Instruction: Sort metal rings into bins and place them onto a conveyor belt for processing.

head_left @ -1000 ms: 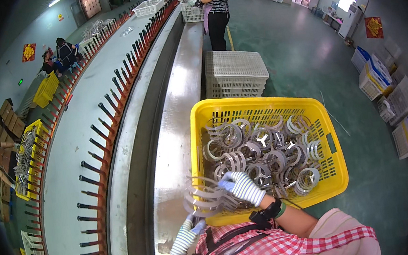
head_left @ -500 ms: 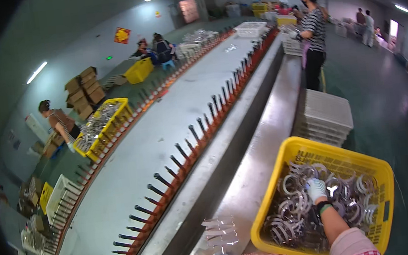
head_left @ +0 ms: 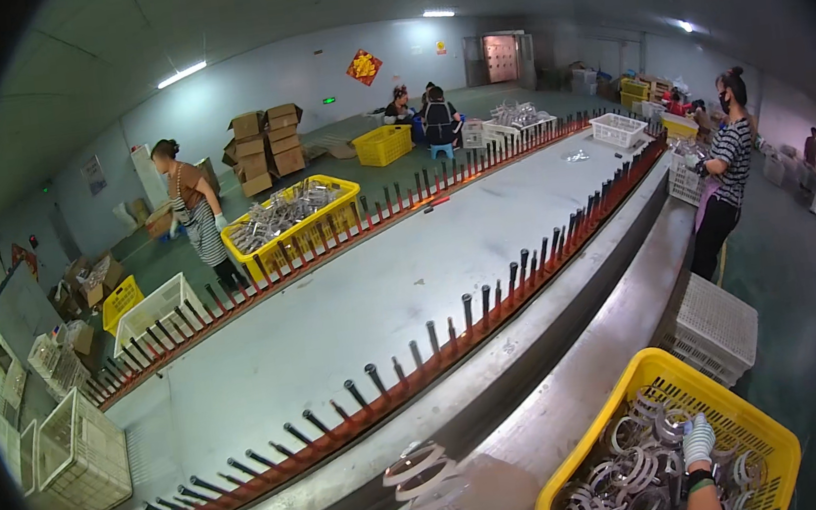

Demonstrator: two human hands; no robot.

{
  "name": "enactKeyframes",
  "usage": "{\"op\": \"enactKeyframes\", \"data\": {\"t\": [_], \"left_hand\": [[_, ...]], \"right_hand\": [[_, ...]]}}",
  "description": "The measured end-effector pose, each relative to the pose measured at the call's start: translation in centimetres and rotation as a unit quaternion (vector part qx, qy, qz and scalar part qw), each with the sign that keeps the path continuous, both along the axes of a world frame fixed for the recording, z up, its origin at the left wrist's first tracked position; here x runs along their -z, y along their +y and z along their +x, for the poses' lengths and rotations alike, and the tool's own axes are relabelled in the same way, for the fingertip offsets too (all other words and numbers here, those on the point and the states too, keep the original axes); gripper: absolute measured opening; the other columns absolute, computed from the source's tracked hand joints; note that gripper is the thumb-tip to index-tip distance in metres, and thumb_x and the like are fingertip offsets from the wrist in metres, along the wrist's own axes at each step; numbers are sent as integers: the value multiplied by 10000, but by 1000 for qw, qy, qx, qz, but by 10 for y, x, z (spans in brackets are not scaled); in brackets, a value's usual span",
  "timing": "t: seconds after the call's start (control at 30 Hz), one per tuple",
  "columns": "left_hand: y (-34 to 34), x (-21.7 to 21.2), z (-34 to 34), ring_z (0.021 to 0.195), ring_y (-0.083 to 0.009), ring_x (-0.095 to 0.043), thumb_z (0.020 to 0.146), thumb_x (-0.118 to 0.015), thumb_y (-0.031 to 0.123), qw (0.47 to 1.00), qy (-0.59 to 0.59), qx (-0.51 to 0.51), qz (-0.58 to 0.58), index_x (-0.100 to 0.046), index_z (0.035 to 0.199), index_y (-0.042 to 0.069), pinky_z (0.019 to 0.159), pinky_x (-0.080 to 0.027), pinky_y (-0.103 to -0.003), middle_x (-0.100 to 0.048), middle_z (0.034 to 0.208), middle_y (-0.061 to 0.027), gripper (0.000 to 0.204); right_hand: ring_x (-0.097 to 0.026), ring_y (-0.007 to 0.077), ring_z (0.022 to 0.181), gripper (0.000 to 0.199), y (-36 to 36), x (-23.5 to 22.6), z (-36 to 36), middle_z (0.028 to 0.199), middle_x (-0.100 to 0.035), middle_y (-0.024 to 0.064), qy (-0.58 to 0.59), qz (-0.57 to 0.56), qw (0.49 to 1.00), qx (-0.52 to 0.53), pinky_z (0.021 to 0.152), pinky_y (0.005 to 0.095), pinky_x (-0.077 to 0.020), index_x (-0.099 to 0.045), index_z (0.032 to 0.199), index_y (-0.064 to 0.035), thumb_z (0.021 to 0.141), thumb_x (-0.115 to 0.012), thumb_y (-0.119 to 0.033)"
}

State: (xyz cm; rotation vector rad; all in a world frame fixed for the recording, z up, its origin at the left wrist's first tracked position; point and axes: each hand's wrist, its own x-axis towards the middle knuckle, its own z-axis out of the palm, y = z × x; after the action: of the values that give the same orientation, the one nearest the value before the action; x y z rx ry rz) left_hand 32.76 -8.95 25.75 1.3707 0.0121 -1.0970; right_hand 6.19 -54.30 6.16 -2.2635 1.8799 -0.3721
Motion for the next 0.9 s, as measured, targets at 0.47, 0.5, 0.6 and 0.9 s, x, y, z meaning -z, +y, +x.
{"op": "enactKeyframes", "data": {"t": [0.47,0.5,0.6,0.9], "left_hand": [[-14,33,26,970,-182,-552,900,-470,66,989,-102,-33,-98,-469,1236,10,834,-472,-347,-536,1177,-124,340],[-4,43,36,979,-185,-548,901,-468,67,985,-149,-9,-83,-465,1239,8,839,-470,-348,-533,1182,-125,343],[17,61,40,1004,-194,-537,903,-462,71,957,-280,58,-41,-454,1249,5,856,-464,-350,-524,1195,-128,353],[70,106,58,1079,-222,-502,908,-446,82,748,-617,221,104,-422,1279,-6,904,-446,-357,-496,1235,-137,381]], "right_hand": [[-551,109,556,233,177,-174,130,663,-578,53,-508,389,744,-194,526,234,-477,-544,876,10,850,-612,-211],[-549,106,557,245,196,-182,145,664,-577,52,-509,428,723,-189,530,232,-475,-544,889,13,854,-612,-220],[-520,100,547,200,228,-190,152,661,-560,44,-509,500,671,-204,528,227,-455,-544,900,17,866,-596,-173],[-508,86,638,180,263,-219,166,697,-561,24,-447,491,690,-287,598,226,-440,-558,911,17,871,-588,-156]]}}
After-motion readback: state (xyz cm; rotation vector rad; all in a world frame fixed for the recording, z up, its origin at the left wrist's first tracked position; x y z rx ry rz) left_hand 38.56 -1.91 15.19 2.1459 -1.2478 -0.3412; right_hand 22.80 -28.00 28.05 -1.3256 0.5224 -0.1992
